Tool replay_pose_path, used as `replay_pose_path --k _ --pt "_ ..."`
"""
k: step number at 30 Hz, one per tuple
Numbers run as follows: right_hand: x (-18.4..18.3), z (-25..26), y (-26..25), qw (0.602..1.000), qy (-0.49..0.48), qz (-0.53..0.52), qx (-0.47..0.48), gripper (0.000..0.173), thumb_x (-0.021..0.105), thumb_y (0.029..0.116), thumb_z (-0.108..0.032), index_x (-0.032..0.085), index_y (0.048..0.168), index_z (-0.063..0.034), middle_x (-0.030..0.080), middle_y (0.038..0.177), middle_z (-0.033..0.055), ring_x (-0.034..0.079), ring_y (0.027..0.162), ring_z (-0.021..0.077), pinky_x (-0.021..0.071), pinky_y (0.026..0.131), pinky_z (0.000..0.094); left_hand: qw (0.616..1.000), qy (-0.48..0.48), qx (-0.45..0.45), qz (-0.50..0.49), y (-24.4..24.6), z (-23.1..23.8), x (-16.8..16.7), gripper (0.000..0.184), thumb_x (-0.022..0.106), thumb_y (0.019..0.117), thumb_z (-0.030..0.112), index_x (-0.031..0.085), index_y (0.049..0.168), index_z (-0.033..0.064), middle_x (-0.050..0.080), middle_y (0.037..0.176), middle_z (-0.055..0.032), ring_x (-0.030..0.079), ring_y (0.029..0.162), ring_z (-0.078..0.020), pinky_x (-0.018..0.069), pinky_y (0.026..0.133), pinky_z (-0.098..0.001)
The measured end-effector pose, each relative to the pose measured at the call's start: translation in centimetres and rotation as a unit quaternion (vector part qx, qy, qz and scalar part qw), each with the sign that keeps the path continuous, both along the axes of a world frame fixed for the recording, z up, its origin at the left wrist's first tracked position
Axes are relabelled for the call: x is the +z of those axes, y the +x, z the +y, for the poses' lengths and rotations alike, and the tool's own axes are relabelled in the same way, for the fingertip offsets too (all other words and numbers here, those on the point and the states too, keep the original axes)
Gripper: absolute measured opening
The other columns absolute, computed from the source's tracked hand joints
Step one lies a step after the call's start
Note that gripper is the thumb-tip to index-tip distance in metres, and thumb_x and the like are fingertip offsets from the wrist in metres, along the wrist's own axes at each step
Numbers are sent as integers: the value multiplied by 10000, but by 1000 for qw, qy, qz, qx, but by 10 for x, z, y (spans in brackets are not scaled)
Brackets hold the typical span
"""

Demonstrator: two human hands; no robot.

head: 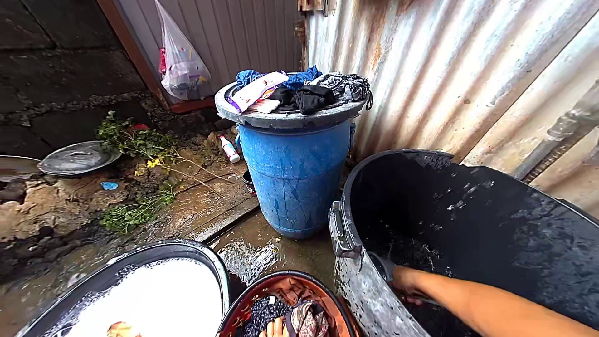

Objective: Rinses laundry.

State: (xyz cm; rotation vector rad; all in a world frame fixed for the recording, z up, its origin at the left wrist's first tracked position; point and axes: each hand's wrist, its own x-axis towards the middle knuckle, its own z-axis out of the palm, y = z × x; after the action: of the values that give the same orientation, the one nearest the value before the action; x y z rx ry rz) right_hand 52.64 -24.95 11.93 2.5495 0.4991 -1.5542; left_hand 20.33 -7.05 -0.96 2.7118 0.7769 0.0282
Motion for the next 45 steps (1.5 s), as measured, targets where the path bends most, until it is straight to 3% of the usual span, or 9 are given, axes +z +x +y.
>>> replay_pose_path --k 4,12,17,23,26,30,33,39,45 --pt "76 -16 5 969 116 -21 -218 346 514 1080 -356 536 1119 -13 542 687 13 510 495 87 471 502 251 996 -31 1 84 4 2 8 519 454 975 318 649 1309 -28 588 1365 -281 540 1282 -481 429 979 -644" --pt "237 -34 -64 814 408 -40 -411 233 451 1097 -304 487 977 -107 481 620 -42 446 428 8 411 403 149 966 -223 51 123 17 26 107 418 526 1045 307 652 1311 10 384 1575 -262 439 1398 -473 416 1087 -634" --pt "312 -32 -116 777 490 -41 -394 226 449 1094 -299 524 995 -111 513 626 -28 469 440 25 420 410 164 918 -342 50 -196 -4 21 234 274 435 1070 112 628 1198 -34 664 1046 -144 639 953 -184 518 895 -394" --pt "334 -7 -187 741 565 54 -358 202 464 1089 -275 519 984 -111 518 618 -20 472 429 30 417 397 162 913 -355 -106 -172 -22 16 349 114 560 1039 90 634 1092 22 632 881 -5 602 798 -32 524 781 -254" --pt "319 10 -212 728 572 110 -360 217 470 1087 -282 521 986 -97 515 616 -14 469 426 35 413 390 169 909 -381 -127 -110 -24 23 300 207 599 1009 92 632 1194 5 679 1012 -31 646 902 -52 542 874 -271" --pt "266 26 -226 760 546 155 -318 214 489 1087 -255 529 997 -65 524 641 0 482 443 40 429 410 169 965 -194 -74 160 -36 20 185 353 601 1022 190 640 1274 -54 647 1250 -303 599 1227 -453 419 1067 -631" --pt "214 36 -228 825 502 107 -235 164 541 1071 -201 499 1069 -42 540 684 -4 497 463 42 449 445 183 963 -178 -13 202 -47 12 132 356 607 1008 195 641 1290 -20 597 1344 -297 555 1292 -453 429 1071 -618" --pt "113 43 -213 920 384 -34 -68 409 602 1041 -269 511 1270 57 630 922 142 624 694 192 542 697 353 970 -177 49 161 -34 25 128 370 587 1000 200 654 1343 80 419 1577 -191 315 1481 -438 350 1096 -679" --pt "99 49 -193 944 308 -118 32 513 575 1045 -291 478 1397 69 602 1304 285 601 1239 398 463 1049 545 952 -243 -45 179 -13 32 103 429 603 1005 141 571 1389 -48 501 1480 -286 408 1439 -422 273 1211 -546"
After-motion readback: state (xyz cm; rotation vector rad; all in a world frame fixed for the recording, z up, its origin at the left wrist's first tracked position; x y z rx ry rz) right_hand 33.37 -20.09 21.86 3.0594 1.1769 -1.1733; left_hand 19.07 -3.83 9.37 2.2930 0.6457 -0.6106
